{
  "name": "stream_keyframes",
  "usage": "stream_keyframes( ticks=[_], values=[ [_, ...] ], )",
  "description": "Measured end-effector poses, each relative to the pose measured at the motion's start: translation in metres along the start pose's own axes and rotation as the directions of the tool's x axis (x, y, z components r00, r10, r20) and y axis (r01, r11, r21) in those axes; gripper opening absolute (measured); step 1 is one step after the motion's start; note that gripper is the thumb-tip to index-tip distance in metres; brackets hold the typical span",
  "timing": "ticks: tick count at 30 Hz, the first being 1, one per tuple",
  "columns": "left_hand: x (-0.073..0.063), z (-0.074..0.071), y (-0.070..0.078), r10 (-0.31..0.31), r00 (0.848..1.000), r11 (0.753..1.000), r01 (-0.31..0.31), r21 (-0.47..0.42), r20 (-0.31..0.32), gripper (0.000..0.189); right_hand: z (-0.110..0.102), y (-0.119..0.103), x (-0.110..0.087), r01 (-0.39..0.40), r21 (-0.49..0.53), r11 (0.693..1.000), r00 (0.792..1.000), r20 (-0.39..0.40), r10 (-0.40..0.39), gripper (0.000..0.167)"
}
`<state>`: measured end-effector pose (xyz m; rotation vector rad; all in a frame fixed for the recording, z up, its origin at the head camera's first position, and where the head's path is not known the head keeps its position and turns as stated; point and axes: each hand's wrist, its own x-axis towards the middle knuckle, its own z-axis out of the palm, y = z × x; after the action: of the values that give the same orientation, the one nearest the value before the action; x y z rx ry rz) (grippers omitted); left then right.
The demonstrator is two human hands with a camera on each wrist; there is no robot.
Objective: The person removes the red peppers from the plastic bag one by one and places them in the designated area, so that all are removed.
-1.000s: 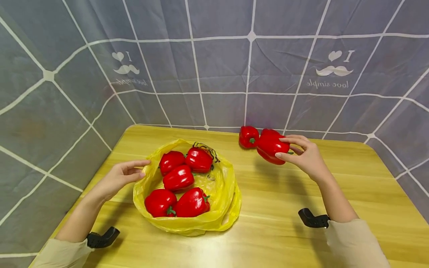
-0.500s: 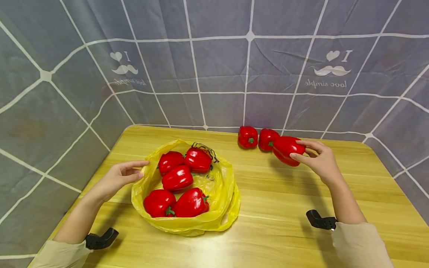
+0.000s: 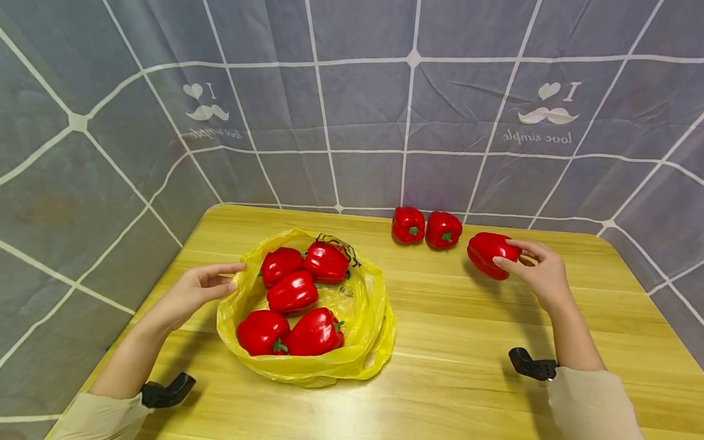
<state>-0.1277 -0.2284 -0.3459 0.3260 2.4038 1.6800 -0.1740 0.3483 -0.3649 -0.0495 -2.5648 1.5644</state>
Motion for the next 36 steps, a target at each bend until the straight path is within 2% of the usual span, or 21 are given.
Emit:
stream_keyframes(
  ticks=[3,6,9,10,13,16,17,20,25,32,36],
  values=[
    [0.001,0.0,-0.001,-0.004,1.0,1.0,0.004,0.007,0.002,0.042,-0.001,0.01,0.002,-0.038,0.028,0.999,0.999,-0.013,0.038,0.035],
    [0.001,0.0,-0.003,-0.008,1.0,1.0,0.008,0.007,0.008,0.043,-0.002,0.047,0.017,-0.046,0.051,0.998,0.998,-0.044,0.049,0.042],
    [0.002,0.0,-0.004,-0.008,1.0,1.0,0.008,-0.002,0.007,0.043,0.0,0.057,0.022,-0.062,0.099,0.993,0.996,-0.063,0.069,0.043],
    [0.002,0.0,-0.005,-0.007,1.0,1.0,0.007,-0.005,0.006,0.043,0.001,0.058,0.022,-0.062,0.094,0.994,0.995,-0.067,0.068,0.041],
    [0.002,0.001,-0.005,-0.009,1.0,1.0,0.009,-0.013,0.002,0.043,0.007,0.034,0.012,-0.114,0.11,0.987,0.989,-0.087,0.124,0.035],
    [0.002,0.001,-0.005,-0.013,1.0,1.0,0.013,-0.018,-0.001,0.043,0.011,0.03,0.011,-0.137,0.062,0.989,0.983,-0.111,0.143,0.032],
    [0.001,0.001,-0.005,-0.013,1.0,1.0,0.013,-0.018,-0.001,0.043,0.013,0.029,0.011,-0.157,0.086,0.984,0.978,-0.126,0.167,0.033],
    [0.001,0.001,-0.003,-0.011,1.0,1.0,0.011,-0.018,0.001,0.043,0.016,0.027,0.01,-0.178,0.047,0.983,0.975,-0.129,0.183,0.036],
    [0.002,0.001,-0.001,-0.008,1.0,1.0,0.008,-0.013,0.01,0.043,0.022,0.027,0.013,-0.218,-0.001,0.976,0.966,-0.145,0.216,0.051],
    [0.003,0.001,-0.004,-0.025,1.0,1.0,0.025,-0.013,0.015,0.043,0.031,0.028,0.023,-0.276,0.031,0.961,0.932,-0.235,0.276,0.053],
    [0.004,0.001,-0.006,-0.021,1.0,1.0,0.022,-0.013,0.017,0.043,0.037,0.027,0.029,-0.289,0.011,0.957,0.918,-0.281,0.28,0.056]
  ],
)
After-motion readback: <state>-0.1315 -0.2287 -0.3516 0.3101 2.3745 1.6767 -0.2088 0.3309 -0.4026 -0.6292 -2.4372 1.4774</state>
